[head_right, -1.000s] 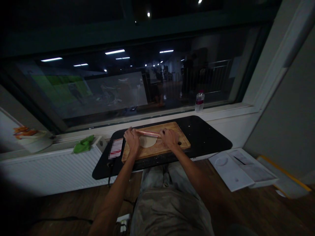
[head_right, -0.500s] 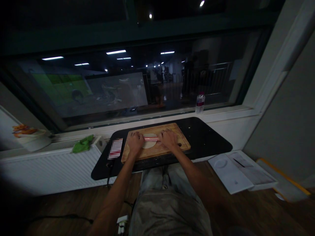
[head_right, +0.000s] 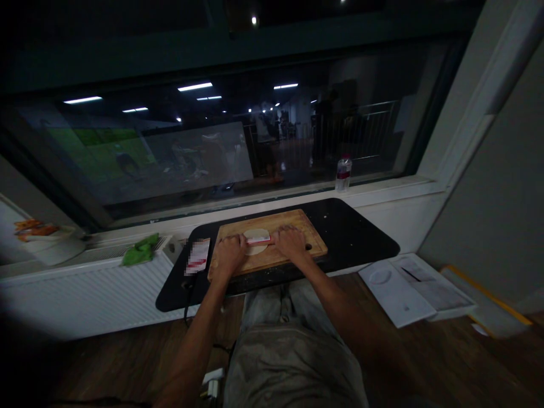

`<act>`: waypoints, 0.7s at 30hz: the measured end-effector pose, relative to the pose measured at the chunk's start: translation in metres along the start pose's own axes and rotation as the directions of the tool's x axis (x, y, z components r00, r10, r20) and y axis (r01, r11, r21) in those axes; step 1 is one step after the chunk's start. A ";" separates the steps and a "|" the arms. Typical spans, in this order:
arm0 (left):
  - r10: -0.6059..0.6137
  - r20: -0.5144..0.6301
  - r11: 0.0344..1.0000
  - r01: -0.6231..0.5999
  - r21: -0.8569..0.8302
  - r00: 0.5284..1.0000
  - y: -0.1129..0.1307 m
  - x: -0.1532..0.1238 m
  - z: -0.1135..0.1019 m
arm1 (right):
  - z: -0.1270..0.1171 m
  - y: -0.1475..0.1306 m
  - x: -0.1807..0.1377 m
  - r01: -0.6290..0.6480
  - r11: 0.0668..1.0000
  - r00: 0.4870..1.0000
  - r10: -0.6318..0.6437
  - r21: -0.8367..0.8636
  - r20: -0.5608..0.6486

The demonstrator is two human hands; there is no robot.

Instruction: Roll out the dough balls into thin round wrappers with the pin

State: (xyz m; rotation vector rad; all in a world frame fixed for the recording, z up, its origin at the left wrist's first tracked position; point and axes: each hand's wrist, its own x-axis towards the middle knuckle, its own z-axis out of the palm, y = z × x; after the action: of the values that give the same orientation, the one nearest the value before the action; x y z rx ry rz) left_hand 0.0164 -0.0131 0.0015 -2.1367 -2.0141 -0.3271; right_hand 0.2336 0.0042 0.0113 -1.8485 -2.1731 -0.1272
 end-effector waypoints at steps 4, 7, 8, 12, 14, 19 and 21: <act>-0.048 -0.037 0.998 0.046 -0.041 0.998 0.001 -0.011 -0.007 | -0.004 -0.003 -0.011 -0.017 1.000 1.000 0.017 -0.004 0.004; -0.074 -0.101 0.994 0.066 -0.082 0.992 0.002 -0.018 -0.009 | -0.007 -0.005 -0.017 -0.031 0.999 0.999 0.031 -0.009 0.008; -0.077 -0.122 0.994 0.066 -0.091 0.990 0.002 -0.020 -0.008 | -0.008 -0.005 -0.019 -0.032 0.999 0.999 0.032 -0.009 0.009; -0.048 -0.200 0.994 0.027 -0.108 0.979 -0.001 -0.027 0.000 | -0.009 -0.005 -0.023 -0.038 0.999 0.999 0.038 -0.001 0.006; -0.031 -0.228 0.993 0.004 -0.118 0.973 -0.004 -0.030 0.005 | -0.007 -0.004 -0.024 -0.038 0.999 0.999 0.038 0.004 -0.002; -0.029 -0.248 0.986 -0.013 -0.165 0.968 -0.007 -0.036 0.012 | -0.004 -0.001 -0.026 -0.010 1.000 1.000 0.010 0.000 -0.017; -0.029 -0.229 0.984 -0.013 -0.180 0.973 -0.008 -0.038 0.013 | -0.004 -0.001 -0.027 -0.004 1.000 1.000 0.004 0.000 -0.012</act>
State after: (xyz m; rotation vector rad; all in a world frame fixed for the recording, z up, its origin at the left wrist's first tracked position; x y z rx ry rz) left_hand 0.0067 -0.0450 -0.0217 -2.0777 -1.9245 -0.7498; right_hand 0.2372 -0.0227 0.0077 -1.8476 -2.1612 -0.1370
